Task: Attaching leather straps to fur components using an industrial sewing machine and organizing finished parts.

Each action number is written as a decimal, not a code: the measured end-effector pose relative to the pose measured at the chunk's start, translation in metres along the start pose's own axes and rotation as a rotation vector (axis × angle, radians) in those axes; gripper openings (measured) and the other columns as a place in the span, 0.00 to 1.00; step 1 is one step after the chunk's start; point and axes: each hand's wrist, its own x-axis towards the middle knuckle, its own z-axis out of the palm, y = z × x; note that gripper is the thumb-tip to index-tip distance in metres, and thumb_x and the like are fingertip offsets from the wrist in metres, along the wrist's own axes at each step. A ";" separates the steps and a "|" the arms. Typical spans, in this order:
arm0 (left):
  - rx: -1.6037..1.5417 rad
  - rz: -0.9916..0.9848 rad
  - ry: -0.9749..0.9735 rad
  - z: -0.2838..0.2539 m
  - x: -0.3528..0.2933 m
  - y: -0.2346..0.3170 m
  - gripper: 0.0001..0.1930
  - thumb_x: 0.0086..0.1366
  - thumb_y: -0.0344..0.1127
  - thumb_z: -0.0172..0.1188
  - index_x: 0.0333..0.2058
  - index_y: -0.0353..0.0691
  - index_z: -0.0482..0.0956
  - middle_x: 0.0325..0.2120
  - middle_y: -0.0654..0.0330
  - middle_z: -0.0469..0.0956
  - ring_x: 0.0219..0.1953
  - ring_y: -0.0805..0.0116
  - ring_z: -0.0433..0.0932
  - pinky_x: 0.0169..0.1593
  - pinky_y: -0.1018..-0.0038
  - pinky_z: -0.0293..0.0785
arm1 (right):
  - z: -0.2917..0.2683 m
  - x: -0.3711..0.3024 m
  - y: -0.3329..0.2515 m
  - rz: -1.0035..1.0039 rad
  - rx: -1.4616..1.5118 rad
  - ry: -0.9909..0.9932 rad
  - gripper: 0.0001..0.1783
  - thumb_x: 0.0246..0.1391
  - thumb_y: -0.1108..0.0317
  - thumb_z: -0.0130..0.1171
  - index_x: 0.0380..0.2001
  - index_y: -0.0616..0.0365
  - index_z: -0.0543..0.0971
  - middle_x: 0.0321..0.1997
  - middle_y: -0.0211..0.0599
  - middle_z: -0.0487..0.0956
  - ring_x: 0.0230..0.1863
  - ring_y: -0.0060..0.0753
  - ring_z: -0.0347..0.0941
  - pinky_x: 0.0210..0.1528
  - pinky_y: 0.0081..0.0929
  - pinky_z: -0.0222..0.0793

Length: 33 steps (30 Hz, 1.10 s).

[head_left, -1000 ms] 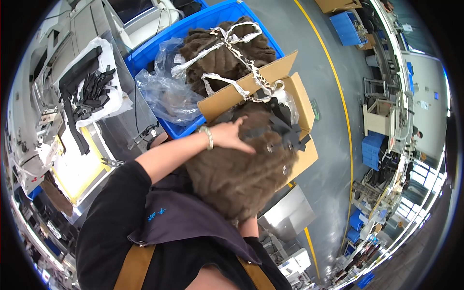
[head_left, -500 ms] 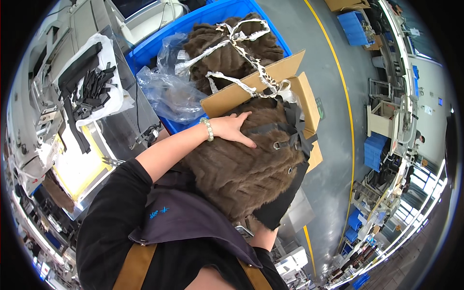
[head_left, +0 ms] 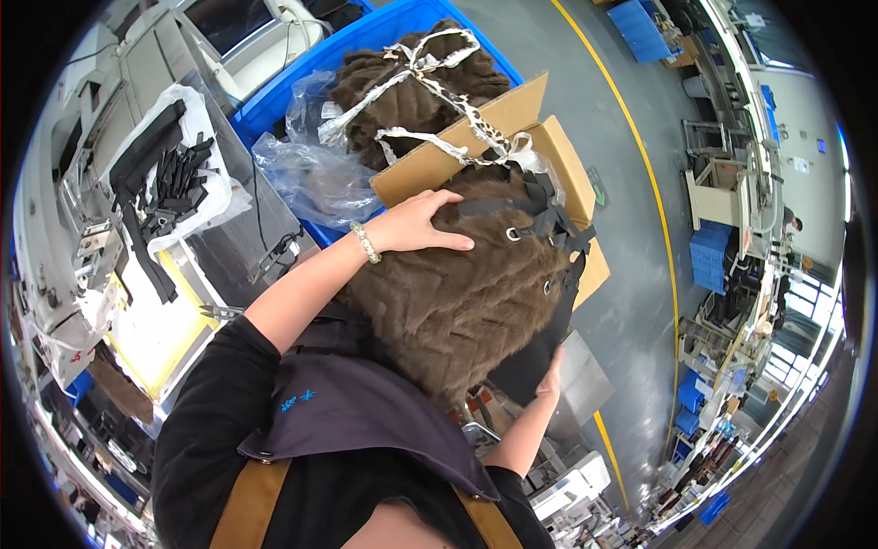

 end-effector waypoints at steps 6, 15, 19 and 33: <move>0.012 -0.046 -0.022 0.012 -0.011 -0.011 0.48 0.49 0.65 0.61 0.60 0.36 0.59 0.55 0.40 0.62 0.58 0.49 0.62 0.61 0.65 0.58 | 0.020 0.029 0.025 0.079 -0.171 0.096 0.24 0.50 0.59 0.59 0.47 0.62 0.74 0.44 0.41 0.78 0.44 0.35 0.76 0.47 0.29 0.73; 0.004 0.083 0.154 -0.008 -0.011 -0.001 0.45 0.50 0.59 0.65 0.56 0.31 0.61 0.51 0.43 0.66 0.56 0.51 0.64 0.59 0.67 0.60 | 0.068 0.058 0.021 0.061 -0.228 -0.015 0.27 0.45 0.56 0.60 0.46 0.62 0.73 0.38 0.43 0.78 0.36 0.36 0.77 0.40 0.32 0.74; 0.028 0.033 0.175 -0.010 -0.012 -0.008 0.46 0.49 0.59 0.66 0.56 0.28 0.60 0.51 0.41 0.66 0.56 0.52 0.65 0.58 0.66 0.60 | 0.075 0.057 0.039 -0.113 -0.029 -0.409 0.28 0.48 0.55 0.59 0.49 0.61 0.71 0.44 0.46 0.77 0.44 0.43 0.74 0.46 0.34 0.72; 0.095 -0.031 0.229 -0.016 -0.035 -0.006 0.40 0.51 0.60 0.63 0.53 0.32 0.67 0.53 0.44 0.65 0.57 0.53 0.63 0.58 0.66 0.61 | -0.019 0.072 0.007 -0.209 -0.242 -0.032 0.36 0.56 0.51 0.55 0.62 0.55 0.58 0.57 0.36 0.68 0.57 0.35 0.65 0.56 0.30 0.61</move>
